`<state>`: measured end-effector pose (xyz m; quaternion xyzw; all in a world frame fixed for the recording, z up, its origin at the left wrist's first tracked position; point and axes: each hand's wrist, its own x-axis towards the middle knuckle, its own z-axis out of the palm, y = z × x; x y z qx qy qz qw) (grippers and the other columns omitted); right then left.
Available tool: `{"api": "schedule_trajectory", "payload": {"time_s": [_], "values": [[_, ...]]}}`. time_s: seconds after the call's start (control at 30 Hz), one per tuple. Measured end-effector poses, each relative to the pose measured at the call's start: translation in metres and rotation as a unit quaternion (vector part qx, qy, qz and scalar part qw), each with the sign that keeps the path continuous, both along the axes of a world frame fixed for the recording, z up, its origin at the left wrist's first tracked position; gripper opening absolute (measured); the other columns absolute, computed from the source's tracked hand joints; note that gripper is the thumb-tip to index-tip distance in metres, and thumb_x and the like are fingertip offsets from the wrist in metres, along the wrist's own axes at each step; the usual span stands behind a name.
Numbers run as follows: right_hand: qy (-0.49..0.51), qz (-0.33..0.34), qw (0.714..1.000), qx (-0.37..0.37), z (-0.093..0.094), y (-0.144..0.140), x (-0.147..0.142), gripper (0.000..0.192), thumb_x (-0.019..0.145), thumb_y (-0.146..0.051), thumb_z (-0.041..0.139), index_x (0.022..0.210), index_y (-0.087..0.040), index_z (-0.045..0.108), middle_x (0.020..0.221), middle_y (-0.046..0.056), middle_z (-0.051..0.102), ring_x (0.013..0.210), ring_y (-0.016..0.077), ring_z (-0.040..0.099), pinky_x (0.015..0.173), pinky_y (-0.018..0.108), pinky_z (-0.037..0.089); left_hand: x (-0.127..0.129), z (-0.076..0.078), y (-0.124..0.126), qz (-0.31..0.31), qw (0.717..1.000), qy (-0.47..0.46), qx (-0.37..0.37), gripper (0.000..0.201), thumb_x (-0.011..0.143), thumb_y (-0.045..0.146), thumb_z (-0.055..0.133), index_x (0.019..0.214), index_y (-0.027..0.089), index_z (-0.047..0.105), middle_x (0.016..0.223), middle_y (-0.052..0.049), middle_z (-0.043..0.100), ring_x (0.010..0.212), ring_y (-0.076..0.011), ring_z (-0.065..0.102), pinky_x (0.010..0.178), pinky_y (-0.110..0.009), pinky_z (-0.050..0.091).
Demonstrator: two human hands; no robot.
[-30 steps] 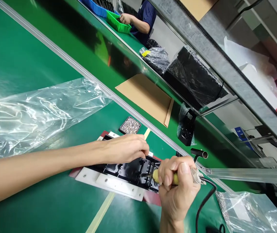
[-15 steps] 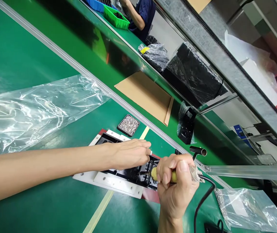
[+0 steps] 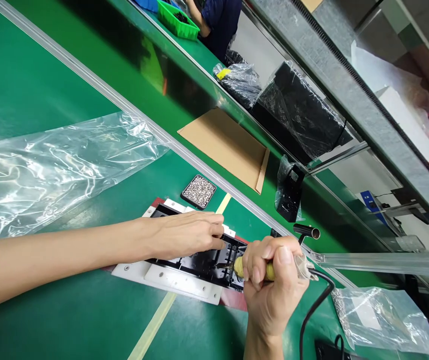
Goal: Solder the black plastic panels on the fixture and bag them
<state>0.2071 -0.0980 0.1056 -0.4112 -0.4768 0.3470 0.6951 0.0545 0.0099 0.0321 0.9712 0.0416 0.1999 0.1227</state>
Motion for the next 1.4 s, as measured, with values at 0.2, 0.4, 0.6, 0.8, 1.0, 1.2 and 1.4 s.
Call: {"api": "schedule_trajectory", "payload": {"time_s": [0.2,0.4,0.6,0.8,1.0,1.2,1.4], "values": [[-0.006,-0.008,1.0,-0.001,0.0,-0.001,0.0,0.028,0.102,-0.026,0.056,0.075,-0.02,0.061,0.047,-0.008,0.045,0.04,0.0064,0.039,0.041,0.017,0.039,0.002,-0.003,-0.003,0.003,1.0,0.024,0.017,0.015,0.091,0.005,0.07,0.099,0.018,0.071,0.091,-0.005,0.065,0.093,-0.0235,0.055,0.077,-0.034,0.038],[0.006,-0.013,1.0,-0.008,-0.001,-0.002,-0.001,0.027,0.101,-0.027,0.057,0.076,-0.02,0.062,0.047,-0.008,0.046,0.039,0.0066,0.039,0.041,0.017,0.038,-0.007,0.017,0.003,0.023,0.998,-0.021,-0.048,0.025,0.103,0.007,0.057,0.119,0.017,0.073,0.101,-0.006,0.071,0.093,-0.0206,0.059,0.08,-0.031,0.044],[0.007,0.001,1.0,0.001,0.001,-0.006,-0.001,0.029,0.103,-0.035,0.054,0.079,-0.021,0.064,0.045,-0.008,0.046,0.039,0.007,0.038,0.042,0.017,0.039,-0.052,0.03,0.017,0.205,0.957,-0.157,-0.129,0.027,0.111,0.032,0.053,0.116,0.023,0.078,0.112,-0.003,0.078,0.103,-0.021,0.066,0.094,-0.034,0.053],[0.015,0.029,0.999,0.003,0.002,-0.007,0.0,0.04,0.101,-0.054,0.052,0.081,-0.022,0.065,0.044,-0.007,0.046,0.038,0.0075,0.036,0.042,0.019,0.038,-0.108,-0.001,0.017,0.497,0.86,-0.085,-0.075,0.058,0.11,0.061,0.04,0.138,0.018,0.067,0.133,-0.014,0.069,0.131,-0.0385,0.056,0.111,-0.06,0.048],[0.019,0.009,1.0,0.005,0.001,-0.007,-0.002,0.036,0.102,-0.05,0.053,0.081,-0.022,0.062,0.044,-0.008,0.045,0.037,0.0071,0.035,0.041,0.018,0.036,-0.142,-0.068,0.018,0.541,0.834,0.026,-0.108,0.078,0.11,0.071,0.025,0.162,0.015,0.037,0.173,-0.016,0.028,0.161,-0.0532,0.014,0.126,-0.077,0.019],[0.01,-0.001,1.0,0.011,0.002,-0.006,-0.003,0.038,0.103,-0.048,0.051,0.077,-0.022,0.058,0.044,-0.008,0.044,0.037,0.0073,0.035,0.04,0.018,0.037,-0.154,-0.069,0.023,0.512,0.851,0.048,-0.111,0.069,0.113,0.062,0.028,0.162,0.015,0.04,0.173,-0.019,0.028,0.162,-0.0522,0.016,0.124,-0.078,0.024],[0.017,-0.006,1.0,0.012,0.003,-0.004,-0.004,0.043,0.103,-0.045,0.051,0.068,-0.021,0.051,0.044,-0.007,0.044,0.037,0.007,0.034,0.039,0.018,0.037,-0.097,-0.011,0.014,0.474,0.871,-0.026,-0.127,0.058,0.114,0.052,0.032,0.157,0.016,0.047,0.17,-0.019,0.033,0.163,-0.0457,0.018,0.125,-0.077,0.025]]}}
